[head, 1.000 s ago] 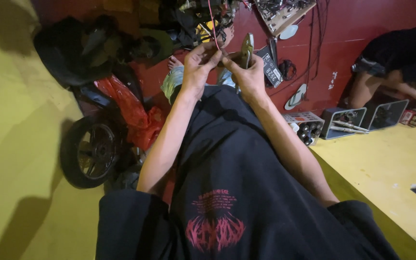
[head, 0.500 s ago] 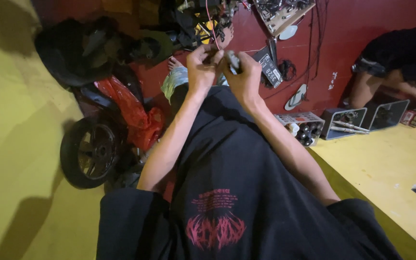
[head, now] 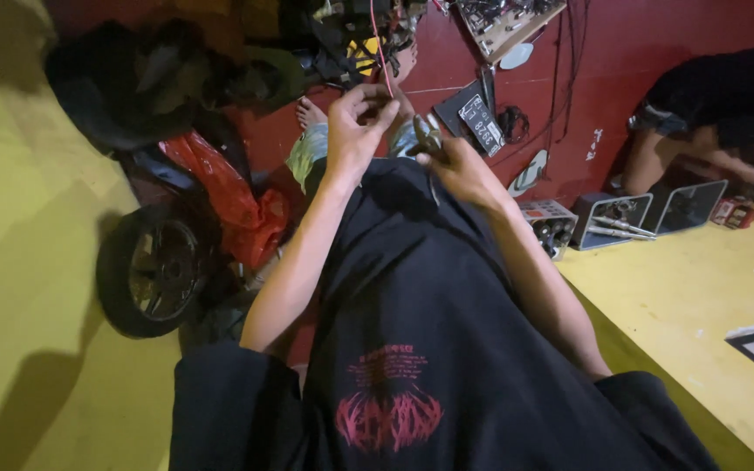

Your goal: Repairing motorcycle electrical wiring and assembling the front fairing.

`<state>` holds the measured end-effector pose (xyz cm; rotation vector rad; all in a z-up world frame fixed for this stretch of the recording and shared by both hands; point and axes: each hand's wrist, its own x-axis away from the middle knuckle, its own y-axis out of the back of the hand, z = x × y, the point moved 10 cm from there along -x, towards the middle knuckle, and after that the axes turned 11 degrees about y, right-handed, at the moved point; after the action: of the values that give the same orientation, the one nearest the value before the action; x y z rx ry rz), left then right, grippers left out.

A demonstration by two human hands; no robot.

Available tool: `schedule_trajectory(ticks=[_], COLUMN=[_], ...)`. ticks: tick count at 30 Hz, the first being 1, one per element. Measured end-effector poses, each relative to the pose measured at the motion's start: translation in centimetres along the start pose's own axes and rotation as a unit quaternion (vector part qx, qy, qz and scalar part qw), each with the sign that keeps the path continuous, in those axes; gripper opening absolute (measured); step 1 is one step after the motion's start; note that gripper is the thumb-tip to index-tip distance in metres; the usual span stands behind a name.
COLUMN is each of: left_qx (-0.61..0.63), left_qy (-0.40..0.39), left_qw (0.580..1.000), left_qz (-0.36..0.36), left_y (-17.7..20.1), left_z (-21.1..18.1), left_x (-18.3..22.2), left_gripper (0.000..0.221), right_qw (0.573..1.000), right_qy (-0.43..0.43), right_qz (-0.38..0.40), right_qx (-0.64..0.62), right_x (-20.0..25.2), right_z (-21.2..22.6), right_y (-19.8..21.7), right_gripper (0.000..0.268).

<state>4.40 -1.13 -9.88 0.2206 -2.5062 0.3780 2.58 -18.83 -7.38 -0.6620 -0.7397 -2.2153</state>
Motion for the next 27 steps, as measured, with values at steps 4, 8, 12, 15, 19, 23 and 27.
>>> schedule_trajectory(ticks=[4, 8, 12, 15, 19, 23, 27], left_qx=[-0.037, -0.043, -0.048, -0.029, -0.029, -0.007, -0.026], left_qy=[-0.028, -0.031, -0.004, -0.010, 0.009, 0.018, 0.010], left_qw=[0.999, 0.998, 0.999, 0.999, 0.999, 1.000, 0.999], left_qz=[-0.003, -0.024, -0.027, -0.021, -0.032, -0.018, -0.018], left_y=[-0.1, 0.2, 0.2, 0.0, 0.1, -0.3, -0.3], left_z=[-1.5, -1.2, -0.7, -1.3, 0.6, 0.5, -0.1], left_x=[0.8, 1.0, 1.1, 1.1, 0.6, 0.7, 0.7], left_gripper=[0.019, 0.022, 0.021, 0.022, 0.023, 0.025, 0.024], right_qw=[0.993, 0.994, 0.996, 0.995, 0.996, 0.997, 0.998], right_qy=[-0.050, -0.030, -0.022, -0.031, -0.007, -0.001, 0.010], right_qz=[0.055, 0.049, 0.043, 0.052, 0.030, 0.022, 0.026], right_qx=[0.092, 0.095, 0.081, 0.081, 0.078, 0.076, 0.053], right_x=[0.5, 0.1, -0.3, -0.8, -1.6, -1.9, -1.5], right_z=[0.1, 0.4, 1.5, 0.7, -1.1, -0.5, 1.5], right_y=[-0.4, -0.7, -0.4, -0.6, -0.7, -0.5, 0.0], right_gripper=[0.035, 0.029, 0.027, 0.030, 0.048, 0.048, 0.045])
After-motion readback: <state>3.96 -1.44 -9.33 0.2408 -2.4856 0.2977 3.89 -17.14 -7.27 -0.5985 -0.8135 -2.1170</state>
